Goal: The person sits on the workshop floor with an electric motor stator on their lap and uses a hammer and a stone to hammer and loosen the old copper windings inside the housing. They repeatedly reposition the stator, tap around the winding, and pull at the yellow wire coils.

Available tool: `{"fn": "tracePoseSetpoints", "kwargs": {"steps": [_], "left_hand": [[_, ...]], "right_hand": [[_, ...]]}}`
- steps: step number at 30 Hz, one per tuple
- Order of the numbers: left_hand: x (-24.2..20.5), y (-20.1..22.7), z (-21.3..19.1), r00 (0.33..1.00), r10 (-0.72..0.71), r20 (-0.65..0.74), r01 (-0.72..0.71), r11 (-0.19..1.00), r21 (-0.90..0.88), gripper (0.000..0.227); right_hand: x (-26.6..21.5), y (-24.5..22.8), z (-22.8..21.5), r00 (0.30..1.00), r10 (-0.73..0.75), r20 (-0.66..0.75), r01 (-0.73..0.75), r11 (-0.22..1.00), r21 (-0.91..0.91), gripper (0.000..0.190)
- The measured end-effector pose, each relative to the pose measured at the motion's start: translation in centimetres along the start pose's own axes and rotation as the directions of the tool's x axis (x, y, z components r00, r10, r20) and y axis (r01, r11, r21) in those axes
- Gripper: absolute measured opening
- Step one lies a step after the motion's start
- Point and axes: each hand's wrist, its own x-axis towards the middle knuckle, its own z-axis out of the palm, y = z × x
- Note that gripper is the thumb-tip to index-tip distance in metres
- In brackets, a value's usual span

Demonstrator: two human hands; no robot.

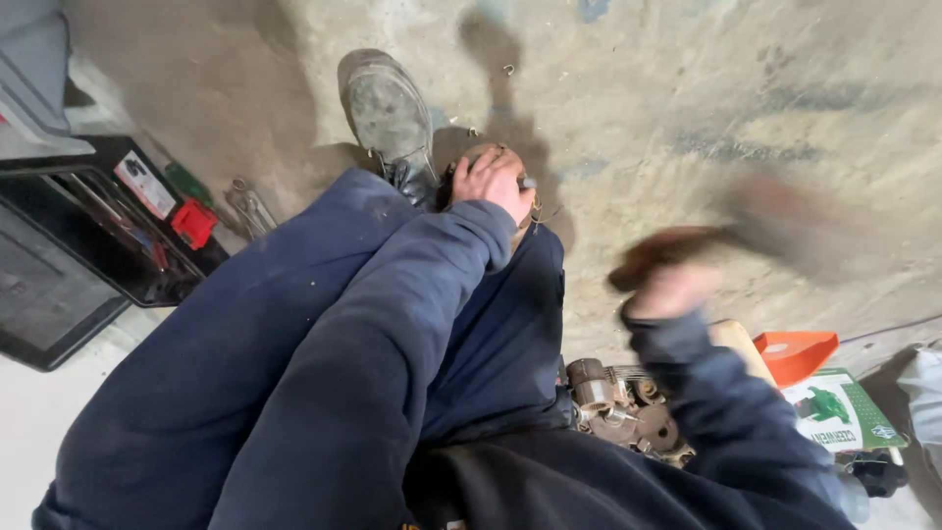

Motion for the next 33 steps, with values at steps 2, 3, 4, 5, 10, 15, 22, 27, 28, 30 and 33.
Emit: {"fn": "tracePoseSetpoints", "kwargs": {"steps": [2,3,4,5,10,15,22,27,28,30,33], "left_hand": [[0.1,0.7,-2.1,0.998,-0.029,0.057,0.028,1.0,0.007,0.029],[-0.2,1.1,-3.2,0.991,-0.056,0.121,0.054,0.998,0.015,0.027],[-0.6,0.9,-2.2,0.991,-0.054,0.126,0.052,0.999,0.015,0.027],[-0.5,0.4,-1.4,0.998,0.01,0.055,-0.009,1.0,-0.018,0.031],[-0.6,0.6,-1.7,0.997,0.065,0.029,-0.063,0.996,-0.062,0.028],[-0.2,-1.7,-3.7,0.984,0.109,0.139,-0.019,0.848,-0.53,0.02],[4.4,-2.2,-15.8,0.91,0.081,0.406,0.315,0.5,-0.807,0.024],[4.4,-2.4,-17.4,0.871,0.025,0.491,0.105,0.967,-0.234,0.017],[4.4,-2.3,-17.5,0.865,0.021,0.501,0.107,0.968,-0.226,0.017],[4.0,-2.2,-17.7,0.809,-0.088,0.581,0.145,0.988,-0.052,0.016],[3.0,-3.1,-17.5,0.868,0.146,0.475,-0.028,0.969,-0.245,0.015]], "right_hand": [[-2.5,0.4,3.9,0.925,0.287,0.248,-0.335,0.925,0.18,0.02],[-4.1,0.5,5.6,0.712,0.463,0.528,-0.654,0.711,0.258,0.029],[-5.1,1.1,5.1,0.71,0.467,0.527,-0.657,0.709,0.257,0.029],[-5.4,2.1,5.1,0.786,0.44,0.434,-0.612,0.65,0.45,0.038],[-3.9,3.5,2.5,0.859,0.482,0.176,-0.443,0.525,0.727,0.051],[-5.0,8.2,4.5,0.731,0.62,0.284,-0.621,0.433,0.653,0.047],[-8.4,14.2,8.7,0.595,0.753,0.281,-0.731,0.362,0.578,0.043],[-9.6,15.8,10.4,0.592,0.772,0.231,-0.644,0.281,0.712,0.045],[-9.8,15.9,10.9,0.583,0.778,0.236,-0.648,0.27,0.712,0.045],[-10.1,16.1,11.4,0.568,0.79,0.23,-0.641,0.249,0.726,0.047],[-10.5,16.5,12.4,0.597,0.768,0.233,-0.617,0.254,0.745,0.05]]}}
